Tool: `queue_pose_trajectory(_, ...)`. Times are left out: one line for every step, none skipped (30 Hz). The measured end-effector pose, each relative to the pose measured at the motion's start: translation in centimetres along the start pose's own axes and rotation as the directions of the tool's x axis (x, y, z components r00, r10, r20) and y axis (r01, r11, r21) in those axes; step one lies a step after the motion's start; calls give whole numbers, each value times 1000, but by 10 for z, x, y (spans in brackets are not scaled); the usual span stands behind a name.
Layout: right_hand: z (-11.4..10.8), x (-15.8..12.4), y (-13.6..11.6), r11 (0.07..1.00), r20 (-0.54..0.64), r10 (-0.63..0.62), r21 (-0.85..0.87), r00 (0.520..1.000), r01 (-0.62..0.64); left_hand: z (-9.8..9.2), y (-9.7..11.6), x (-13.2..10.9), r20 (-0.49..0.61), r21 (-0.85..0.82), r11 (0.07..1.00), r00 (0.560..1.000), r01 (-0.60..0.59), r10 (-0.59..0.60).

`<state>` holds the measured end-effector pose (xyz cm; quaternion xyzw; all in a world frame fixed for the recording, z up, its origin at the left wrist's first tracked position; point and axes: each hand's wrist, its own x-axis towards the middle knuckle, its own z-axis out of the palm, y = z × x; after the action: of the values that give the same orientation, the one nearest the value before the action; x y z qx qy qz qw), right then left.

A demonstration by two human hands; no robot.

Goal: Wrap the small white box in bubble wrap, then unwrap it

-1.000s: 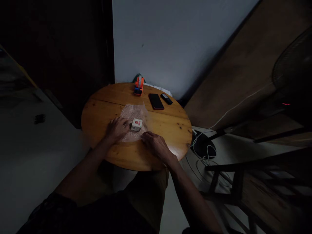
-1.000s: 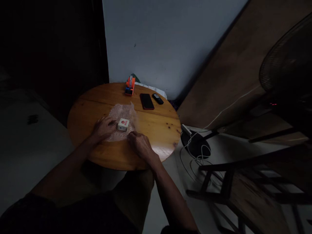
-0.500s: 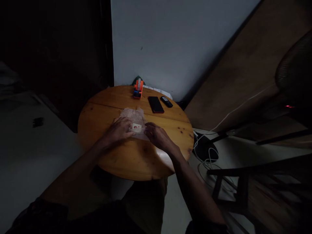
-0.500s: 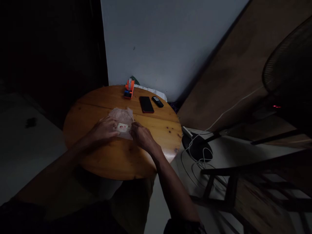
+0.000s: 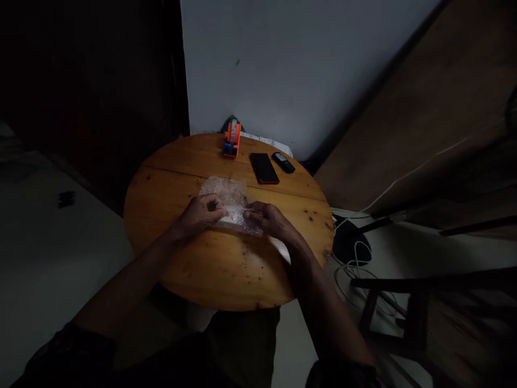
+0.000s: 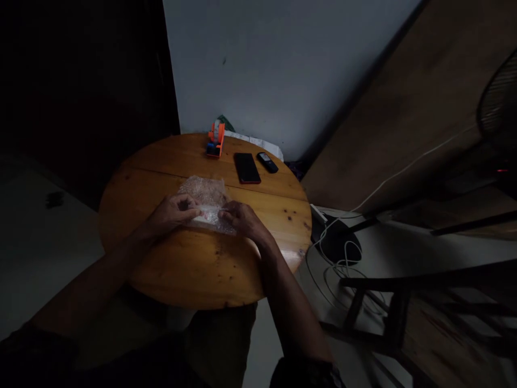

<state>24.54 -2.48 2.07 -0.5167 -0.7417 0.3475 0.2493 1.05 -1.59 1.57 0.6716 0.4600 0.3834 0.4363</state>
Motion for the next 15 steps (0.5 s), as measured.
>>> queue_pose_trajectory(-2, -3, -3, 1000, 26, -8, -8, 1000, 8, 0, 2, -2, 19, -7, 1000, 1000, 6, -6)
queue_pose_trajectory(-4, -7, -6, 1000, 59, -17, -23, 998, 18, 0, 4, -6, 36, -13, 1000, 999, 11, -11)
queue_pose_trajectory(-7, -11, -10, 999, 96, -24, -41, 995, 28, 0, 6, -9, 56, -17, 1000, 998, 14, -14)
queue_pose_trajectory(-9, -15, -14, 998, 130, -28, -58, 991, 36, 1, 9, -14, 74, -19, 1000, 997, 15, -14)
queue_pose_trajectory(-10, -19, -17, 997, 157, -28, -70, 987, 40, 2, 11, -18, 85, -19, 1000, 996, 14, -12)
queue_pose_trajectory(-11, -23, -20, 996, 174, -27, -79, 984, 41, 3, 14, -22, 90, -17, 1000, 996, 13, -12)
queue_pose_trajectory(-12, -27, -22, 995, 180, -24, -86, 983, 40, 4, 16, -26, 88, -13, 1000, 996, 13, -12)
queue_pose_trajectory(-12, -31, -24, 995, 182, -20, -93, 983, 37, 5, 17, -30, 82, -5, 1000, 997, 13, -13)
queue_pose_trajectory(-12, -35, -25, 995, 180, -16, -99, 984, 34, 6, 18, -33, 71, 3, 1000, 997, 12, -12)
queue_pose_trajectory(-11, -39, -25, 994, 178, -8, -102, 984, 27, 8, 18, -35, 56, 10, 1000, 998, 10, -11)
queue_pose_trajectory(-10, -42, -25, 994, 173, 3, -105, 985, 15, 9, 18, -38, 38, 13, 1000, 999, 9, -9)
queue_pose_trajectory(-9, -45, -25, 994, 161, 17, -105, 987, 0, 11, 17, -40, 21, 13, 1000, 1000, 9, -9)
queue_pose_trajectory(-8, -47, -24, 994, 144, 31, -105, 989, -16, 12, 16, -41, 1, 10, 1000, 1000, 11, -11)
queue_pose_trajectory(-7, -49, -23, 994, 123, 43, -103, 991, -30, 14, 14, -43, -19, 4, 1000, 1000, 13, -13)
queue_pose_trajectory(-7, -50, -22, 994, 102, 50, -101, 994, -40, 15, 13, -44, -40, -4, 1000, 999, 16, -16)
